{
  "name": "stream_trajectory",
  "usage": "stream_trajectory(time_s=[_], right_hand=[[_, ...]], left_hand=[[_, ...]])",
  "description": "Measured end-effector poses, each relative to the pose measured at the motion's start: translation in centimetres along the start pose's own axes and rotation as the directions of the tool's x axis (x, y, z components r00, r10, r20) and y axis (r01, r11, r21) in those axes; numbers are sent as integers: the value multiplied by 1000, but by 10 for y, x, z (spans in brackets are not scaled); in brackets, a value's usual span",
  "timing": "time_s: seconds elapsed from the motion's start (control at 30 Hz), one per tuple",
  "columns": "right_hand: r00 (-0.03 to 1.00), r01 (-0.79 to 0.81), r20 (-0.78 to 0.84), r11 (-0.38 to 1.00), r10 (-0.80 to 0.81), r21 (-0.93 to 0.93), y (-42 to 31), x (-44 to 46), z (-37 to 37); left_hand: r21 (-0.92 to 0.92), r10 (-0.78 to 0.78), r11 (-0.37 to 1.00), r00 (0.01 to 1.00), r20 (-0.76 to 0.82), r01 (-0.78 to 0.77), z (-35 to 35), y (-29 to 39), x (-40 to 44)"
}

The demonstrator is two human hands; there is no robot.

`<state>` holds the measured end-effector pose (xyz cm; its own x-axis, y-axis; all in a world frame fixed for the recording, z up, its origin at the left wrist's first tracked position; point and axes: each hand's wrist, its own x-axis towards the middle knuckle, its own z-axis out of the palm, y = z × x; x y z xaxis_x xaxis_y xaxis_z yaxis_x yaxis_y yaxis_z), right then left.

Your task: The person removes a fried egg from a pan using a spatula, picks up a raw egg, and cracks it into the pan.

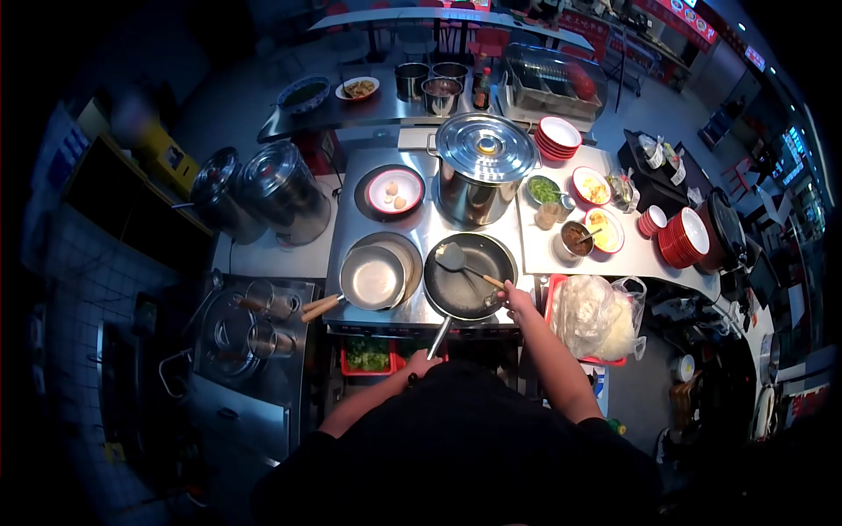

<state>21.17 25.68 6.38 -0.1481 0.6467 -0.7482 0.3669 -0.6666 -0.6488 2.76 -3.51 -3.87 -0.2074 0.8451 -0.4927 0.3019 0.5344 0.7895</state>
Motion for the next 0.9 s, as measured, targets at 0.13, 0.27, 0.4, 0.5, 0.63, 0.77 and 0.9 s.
stream_trajectory(time_s=[0.13, 0.27, 0.4, 0.5, 0.63, 0.77, 0.9], right_hand=[[991, -113, 88, 988, 104, 106, 7, 2, -3], [965, -202, 212, 952, 154, 231, 10, -13, -16], [940, -254, 315, 889, 134, 381, 22, -31, -23], [921, -264, 378, 861, 91, 435, 36, -38, -29], [928, -215, 370, 859, 32, 465, 50, -54, -37], [944, -162, 330, 869, -1, 467, 64, -57, -50], [967, -108, 253, 868, -21, 485, 66, -69, -57]], left_hand=[[28, -22, 999, 992, -126, 26, -2, 13, -10], [73, -12, 997, 982, -190, 27, -4, 16, -16], [151, 6, 988, 965, -261, 34, -15, 40, -33], [189, 26, 982, 967, -255, 24, -20, 54, -40], [208, 54, 978, 971, -233, -4, -20, 57, -38], [184, 63, 983, 968, -244, -18, -20, 65, -38], [128, -41, 990, 981, -191, 67, -22, 69, -33]])
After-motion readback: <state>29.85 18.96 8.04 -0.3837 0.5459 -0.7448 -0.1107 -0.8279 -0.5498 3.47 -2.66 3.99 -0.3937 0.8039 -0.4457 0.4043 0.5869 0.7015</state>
